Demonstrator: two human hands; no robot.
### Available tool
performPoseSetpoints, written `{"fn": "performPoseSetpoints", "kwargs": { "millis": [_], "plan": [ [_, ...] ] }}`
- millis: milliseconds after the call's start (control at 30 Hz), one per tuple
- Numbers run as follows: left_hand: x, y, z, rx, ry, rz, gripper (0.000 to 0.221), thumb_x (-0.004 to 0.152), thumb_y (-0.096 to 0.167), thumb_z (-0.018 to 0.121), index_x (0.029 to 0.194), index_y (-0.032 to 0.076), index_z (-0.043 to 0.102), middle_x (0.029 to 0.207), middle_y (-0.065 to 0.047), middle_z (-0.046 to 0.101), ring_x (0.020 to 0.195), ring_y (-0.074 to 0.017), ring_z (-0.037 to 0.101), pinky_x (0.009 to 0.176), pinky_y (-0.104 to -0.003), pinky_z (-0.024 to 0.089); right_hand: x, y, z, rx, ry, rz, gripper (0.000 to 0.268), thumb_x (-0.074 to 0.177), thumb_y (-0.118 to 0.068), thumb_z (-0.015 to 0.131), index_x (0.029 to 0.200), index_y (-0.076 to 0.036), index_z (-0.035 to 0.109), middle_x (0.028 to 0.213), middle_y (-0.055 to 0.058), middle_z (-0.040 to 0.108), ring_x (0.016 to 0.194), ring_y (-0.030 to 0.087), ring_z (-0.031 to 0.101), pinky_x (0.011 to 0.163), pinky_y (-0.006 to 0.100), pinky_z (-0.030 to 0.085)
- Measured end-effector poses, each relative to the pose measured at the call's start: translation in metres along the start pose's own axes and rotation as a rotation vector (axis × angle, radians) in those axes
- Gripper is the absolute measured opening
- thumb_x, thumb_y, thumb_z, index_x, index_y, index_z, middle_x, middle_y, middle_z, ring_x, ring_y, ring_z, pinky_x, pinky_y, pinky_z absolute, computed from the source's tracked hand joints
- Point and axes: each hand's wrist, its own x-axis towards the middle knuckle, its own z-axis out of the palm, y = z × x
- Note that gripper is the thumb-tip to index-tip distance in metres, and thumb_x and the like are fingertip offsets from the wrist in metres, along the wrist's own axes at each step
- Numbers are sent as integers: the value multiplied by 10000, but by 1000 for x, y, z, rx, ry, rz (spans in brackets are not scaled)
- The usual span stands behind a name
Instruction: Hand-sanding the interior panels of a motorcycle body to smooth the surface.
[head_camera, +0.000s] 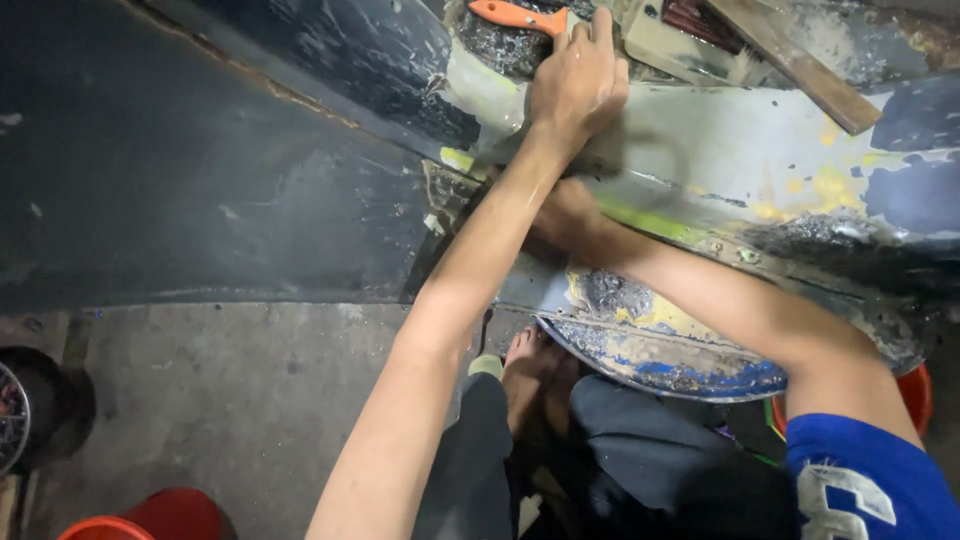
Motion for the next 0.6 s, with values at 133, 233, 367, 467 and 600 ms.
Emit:
{"fn": "performPoseSetpoints", "kwargs": {
  "millis": [133,233,367,467,600],
  "plan": [
    [-2,-3,8,39,107,66,483,770,249,486,1195,37,400,942,-157,598,872,-353,588,661,-410,540,-2,-55,-107,-315,162,-248,387,758,-84,553,1125,38,556,998,230,569,390,254,441,342,368,354],
    [4,0,8,16,42,38,475,772,260,454,1198,65,380,968,-159,584,862,-358,586,639,-434,535,-22,-57,-132,-521,205,-170,200,855,-127,551,1032,-85,632,951,77,537,325,144,376,284,299,302],
    [1,0,9,65,148,96,394,753,237,489,1094,49,430,886,-155,574,779,-346,591,569,-405,532,-36,-61,-147,-569,171,-148,466,794,-137,592,1258,-163,569,920,23,560,394,100,411,302,240,326],
    [2,3,3,51,133,96,415,753,234,492,1121,55,424,899,-158,581,789,-355,596,595,-415,532,-31,-57,-134,-549,166,-131,449,803,-166,576,1252,-161,572,921,32,560,375,110,418,292,250,327],
    [4,3,2,83,122,120,460,753,224,515,1163,47,405,872,-156,602,761,-347,612,546,-403,523,-3,-24,-71,-390,42,-267,488,796,-62,525,1283,-84,496,1348,212,400,680,246,524,373,291,393]
  ]
}}
